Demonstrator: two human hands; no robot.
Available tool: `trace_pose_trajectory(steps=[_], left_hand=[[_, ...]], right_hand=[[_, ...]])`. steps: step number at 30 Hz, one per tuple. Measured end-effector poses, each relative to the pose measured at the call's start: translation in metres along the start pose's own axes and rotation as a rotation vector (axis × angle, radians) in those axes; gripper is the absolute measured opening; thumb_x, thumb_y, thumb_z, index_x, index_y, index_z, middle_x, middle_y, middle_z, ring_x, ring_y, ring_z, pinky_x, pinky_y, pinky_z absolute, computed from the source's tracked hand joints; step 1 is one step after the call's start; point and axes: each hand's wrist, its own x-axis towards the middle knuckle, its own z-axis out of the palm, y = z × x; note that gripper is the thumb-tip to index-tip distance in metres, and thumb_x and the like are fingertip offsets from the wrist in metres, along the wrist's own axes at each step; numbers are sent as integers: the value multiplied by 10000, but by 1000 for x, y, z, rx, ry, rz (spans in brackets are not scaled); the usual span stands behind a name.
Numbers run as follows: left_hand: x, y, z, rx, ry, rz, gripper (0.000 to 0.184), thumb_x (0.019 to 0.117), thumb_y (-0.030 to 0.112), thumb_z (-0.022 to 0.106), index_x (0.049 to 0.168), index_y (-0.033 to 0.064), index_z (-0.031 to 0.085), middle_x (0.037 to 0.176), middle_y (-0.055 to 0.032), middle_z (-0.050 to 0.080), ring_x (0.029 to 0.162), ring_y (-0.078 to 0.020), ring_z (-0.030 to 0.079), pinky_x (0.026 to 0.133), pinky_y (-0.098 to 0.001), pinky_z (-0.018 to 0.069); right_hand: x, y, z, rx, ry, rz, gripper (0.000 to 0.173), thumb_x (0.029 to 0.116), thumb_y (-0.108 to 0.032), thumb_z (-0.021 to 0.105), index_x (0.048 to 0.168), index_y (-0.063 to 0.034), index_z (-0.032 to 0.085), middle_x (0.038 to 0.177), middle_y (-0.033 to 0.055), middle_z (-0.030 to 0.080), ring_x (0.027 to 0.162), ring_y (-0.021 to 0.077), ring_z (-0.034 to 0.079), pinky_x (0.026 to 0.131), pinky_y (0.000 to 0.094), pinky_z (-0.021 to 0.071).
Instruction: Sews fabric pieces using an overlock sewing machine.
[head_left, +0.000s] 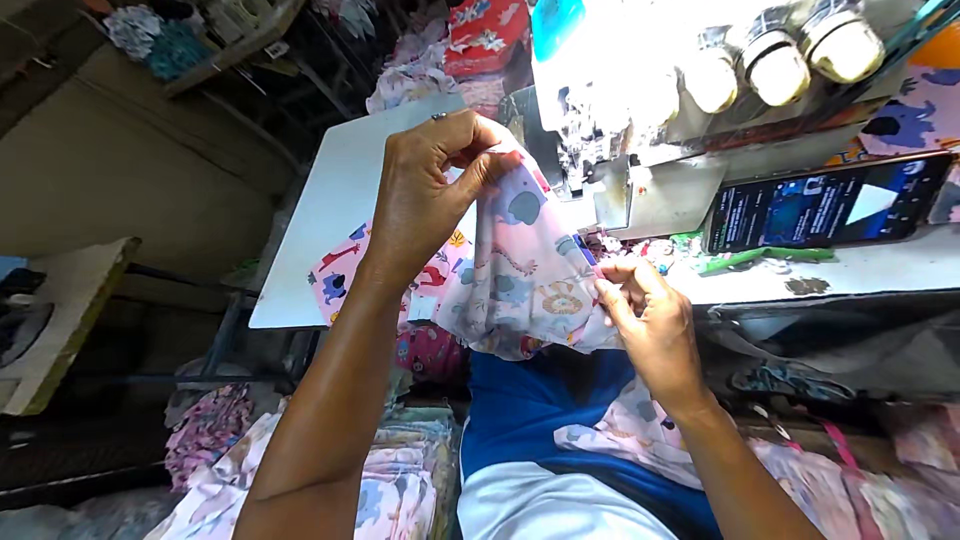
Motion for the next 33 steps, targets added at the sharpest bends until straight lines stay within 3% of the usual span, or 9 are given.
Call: trace_pose_trajectory(steps=[4,6,9,11,13,16,18,22,33], left_hand=[[-3,1,0,-31,25,22,169,1010,167,640,1016,3,684,959,23,668,870,46,625,806,-139,526],[-5,2,-2,-33,32,29,176,1013,171,637,1018,1,680,963,28,660,873,50,620,805,-135,524],[-8,4,-5,-38,30,48,175,1012,171,639,1013,2,685,960,27,660,886,42,617,819,-146,521],[-10,6,-6,-40,26,55,176,1009,173,643,1006,3,690,951,24,660,887,35,614,817,-149,514],[-12,6,-7,-39,30,55,177,1008,170,643,1004,0,692,955,22,663,894,35,614,824,-145,510],[-14,3,-10,-59,44,49,178,1012,185,645,1017,13,691,957,44,659,873,48,619,808,-143,524],[-17,4,-12,-71,58,55,174,1012,183,643,1016,16,693,951,53,653,866,50,615,800,-144,522],[-23,7,-17,-88,69,72,165,1006,176,653,1004,17,700,956,54,667,901,43,622,831,-158,523],[-39,18,-22,-225,18,44,119,992,144,654,1007,31,687,923,95,665,838,54,632,766,-139,549]], right_hand=[[-1,-1,3,58,-21,-11,215,952,-89,666,1160,-38,664,1035,59,699,868,61,694,774,216,591],[-1,-1,4,18,-2,-37,239,919,-67,676,1156,-28,671,994,77,676,797,70,657,721,205,565],[-1,-1,3,25,3,2,218,946,-60,625,1160,-50,664,826,26,673,619,41,624,582,188,549],[-1,-3,1,41,-15,8,208,976,-68,604,1176,-59,661,874,9,718,711,36,679,665,196,577],[-1,-3,1,52,-26,-20,222,977,-91,634,1190,-39,664,1038,51,711,875,66,705,784,227,598],[-2,-4,4,-5,-1,-53,284,902,-146,758,1155,-43,680,1007,64,669,850,88,660,742,225,566],[-2,-4,5,-75,33,-76,267,882,-140,768,1126,-57,699,948,54,677,799,120,625,714,269,518],[0,-2,6,-169,81,-147,235,886,-154,775,1097,-64,724,920,51,713,864,192,649,796,373,495],[0,-7,13,-313,92,-342,180,988,-112,651,1100,17,708,953,145,713,930,278,668,880,367,512]])
